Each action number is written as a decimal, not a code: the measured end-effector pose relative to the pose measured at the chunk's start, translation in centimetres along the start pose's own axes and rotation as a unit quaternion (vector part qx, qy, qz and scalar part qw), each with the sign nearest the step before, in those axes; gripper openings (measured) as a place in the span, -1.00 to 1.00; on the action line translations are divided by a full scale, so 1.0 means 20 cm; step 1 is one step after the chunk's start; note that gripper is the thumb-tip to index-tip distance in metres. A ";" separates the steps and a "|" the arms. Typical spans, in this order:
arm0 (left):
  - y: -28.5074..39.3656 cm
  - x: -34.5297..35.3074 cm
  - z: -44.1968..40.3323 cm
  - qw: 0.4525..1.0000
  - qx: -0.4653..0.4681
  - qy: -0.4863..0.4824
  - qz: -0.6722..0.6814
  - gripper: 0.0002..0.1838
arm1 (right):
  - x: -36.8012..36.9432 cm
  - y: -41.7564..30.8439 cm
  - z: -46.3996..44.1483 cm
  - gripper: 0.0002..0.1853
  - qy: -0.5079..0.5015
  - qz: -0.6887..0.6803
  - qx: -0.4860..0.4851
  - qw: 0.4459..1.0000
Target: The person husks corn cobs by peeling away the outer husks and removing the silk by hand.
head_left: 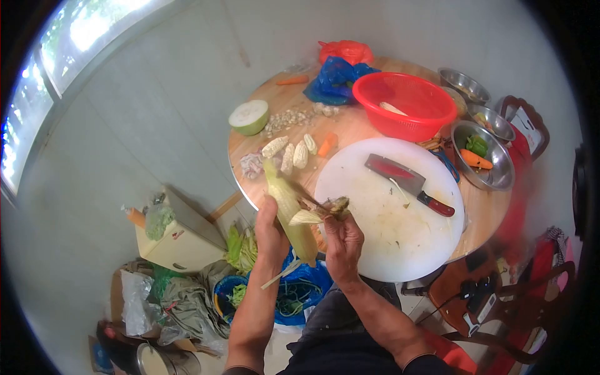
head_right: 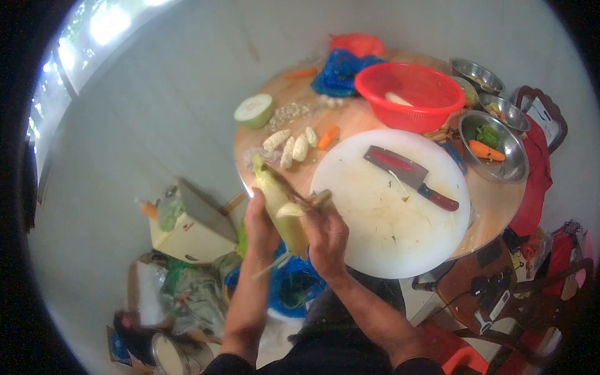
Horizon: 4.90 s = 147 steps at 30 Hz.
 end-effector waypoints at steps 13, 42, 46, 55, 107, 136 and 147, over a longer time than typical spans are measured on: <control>0.06 -0.05 -0.27 0.985 -0.033 0.107 -0.133 -0.58 | 0.01 0.09 0.09 -0.76 0.068 -0.109 0.088 0.988; 0.42 -0.42 -0.43 0.974 0.092 0.078 -0.190 -0.64 | 0.01 0.27 -0.20 -0.79 -0.081 0.079 0.239 0.964; 0.52 -0.54 -0.43 0.969 0.126 0.108 -0.183 -0.66 | -0.03 0.29 -0.26 -0.75 -0.109 0.084 0.253 0.958; 0.77 -0.62 -0.39 0.924 0.165 0.123 -0.323 -0.58 | -0.03 0.13 -0.39 -0.68 -0.199 0.380 0.230 0.874; 0.12 0.18 -0.47 0.915 0.028 -0.125 -0.382 -0.63 | -0.06 0.21 -0.66 -0.75 0.077 -0.095 0.206 0.971; 0.16 -0.36 -0.62 0.974 -0.125 0.126 -0.138 -0.59 | -0.08 0.25 -0.04 -0.85 -0.034 -0.032 0.320 0.946; 0.05 -0.31 -0.44 0.951 -0.071 -0.019 -0.301 -0.46 | 0.19 0.10 -0.42 -0.46 -0.181 0.322 0.154 0.916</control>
Point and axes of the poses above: each hand's wrist, its own z-axis away from the middle knuckle, its own x-axis out of the palm, y = z × x, the point moved 5 cm from there along -z, towards the middle knuckle, and after that the axes turned 15 degrees about -z, right-handed, at the moved point
